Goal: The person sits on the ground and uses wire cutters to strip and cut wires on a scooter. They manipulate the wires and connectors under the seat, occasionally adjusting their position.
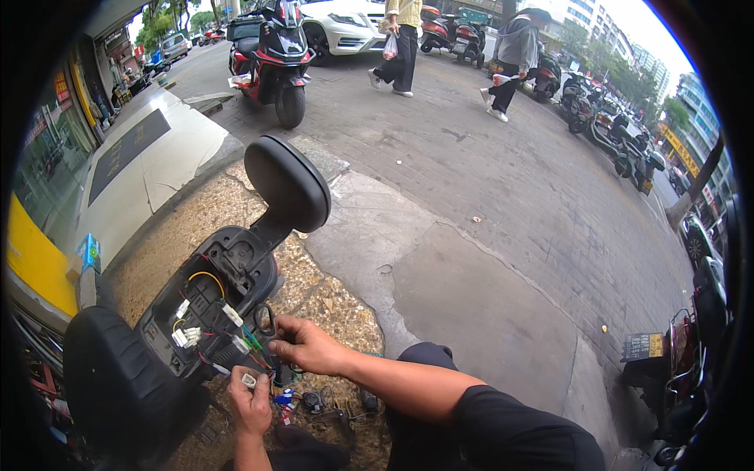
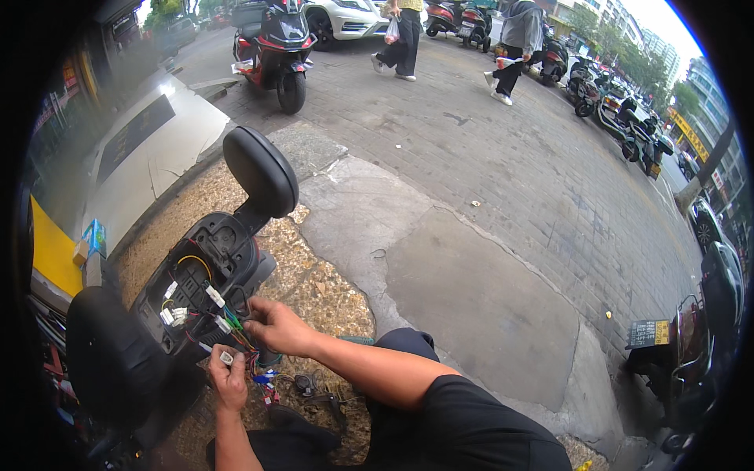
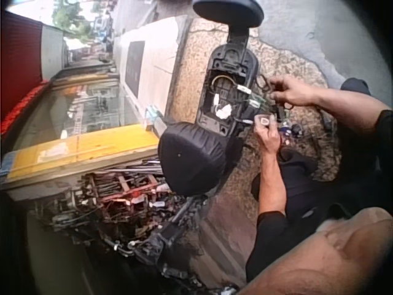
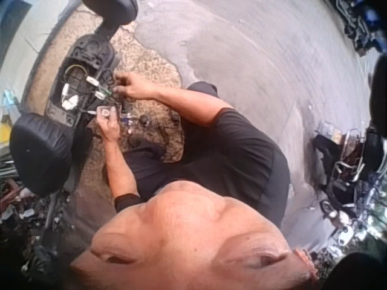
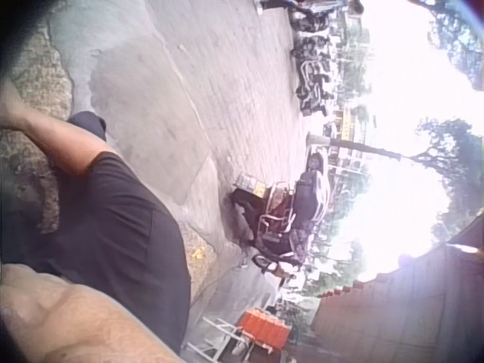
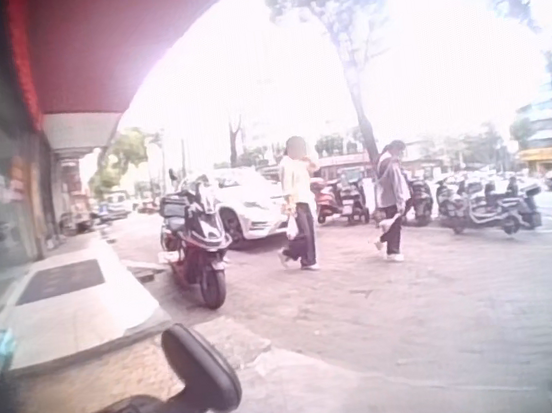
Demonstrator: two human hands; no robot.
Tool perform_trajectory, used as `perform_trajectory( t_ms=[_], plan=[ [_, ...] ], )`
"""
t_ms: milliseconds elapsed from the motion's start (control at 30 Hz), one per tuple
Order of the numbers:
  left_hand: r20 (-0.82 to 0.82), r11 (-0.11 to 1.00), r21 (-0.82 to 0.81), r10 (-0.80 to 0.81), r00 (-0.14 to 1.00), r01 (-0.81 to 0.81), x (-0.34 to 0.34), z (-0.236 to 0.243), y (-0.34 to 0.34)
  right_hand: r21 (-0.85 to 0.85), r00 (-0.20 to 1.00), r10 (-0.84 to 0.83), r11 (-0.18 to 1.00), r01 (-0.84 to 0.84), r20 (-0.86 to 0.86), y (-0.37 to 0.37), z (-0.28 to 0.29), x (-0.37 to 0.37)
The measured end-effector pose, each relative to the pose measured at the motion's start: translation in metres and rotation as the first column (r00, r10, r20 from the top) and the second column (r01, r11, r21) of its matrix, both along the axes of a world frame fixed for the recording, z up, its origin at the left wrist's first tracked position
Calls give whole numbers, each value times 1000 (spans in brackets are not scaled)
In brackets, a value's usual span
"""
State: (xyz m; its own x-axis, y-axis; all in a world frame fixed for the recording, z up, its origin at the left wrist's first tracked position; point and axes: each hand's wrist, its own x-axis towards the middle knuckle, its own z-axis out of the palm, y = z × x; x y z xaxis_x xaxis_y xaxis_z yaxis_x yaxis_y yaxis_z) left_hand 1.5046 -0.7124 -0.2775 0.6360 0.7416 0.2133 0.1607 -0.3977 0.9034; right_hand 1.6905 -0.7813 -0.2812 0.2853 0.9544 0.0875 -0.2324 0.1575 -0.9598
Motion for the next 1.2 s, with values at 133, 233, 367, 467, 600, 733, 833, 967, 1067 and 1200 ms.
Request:
perform_trajectory(
  t_ms=[133,233,367,467,600,733,833,967,1067,1200],
  plan=[
    [7,1000,22,-5,1000,5,1,1,0,-86,976,186,977,-197,-116,0,3,6],
    [0,1000,3,4,1000,-4,3,3,0,-97,961,239,963,-253,-137,-1,6,7],
    [-24,1000,-18,9,1000,-9,3,5,-1,5,977,86,996,-87,-196,0,11,5],
    [-51,999,44,-2,999,4,4,4,-2,45,910,83,996,-70,-406,1,10,1],
    [-37,998,-59,-40,999,38,3,-1,-1,56,878,24,998,3,-479,3,7,-9],
    [11,994,-88,-64,998,65,3,-8,-1,58,755,-22,995,79,-656,8,3,-22],
    [-5,989,-124,-78,997,77,-1,-10,1,73,856,-17,995,65,-517,10,-2,-25],
    [53,995,-78,-63,997,67,-5,-19,9,-41,926,34,998,-53,-377,9,-6,-22],
    [3,994,-81,-70,998,70,-11,-31,17,-53,943,170,980,-193,-287,7,-4,-17],
    [-3,995,-34,-96,995,95,-15,-38,22,33,977,165,986,-162,-134,2,7,-13]
  ],
)
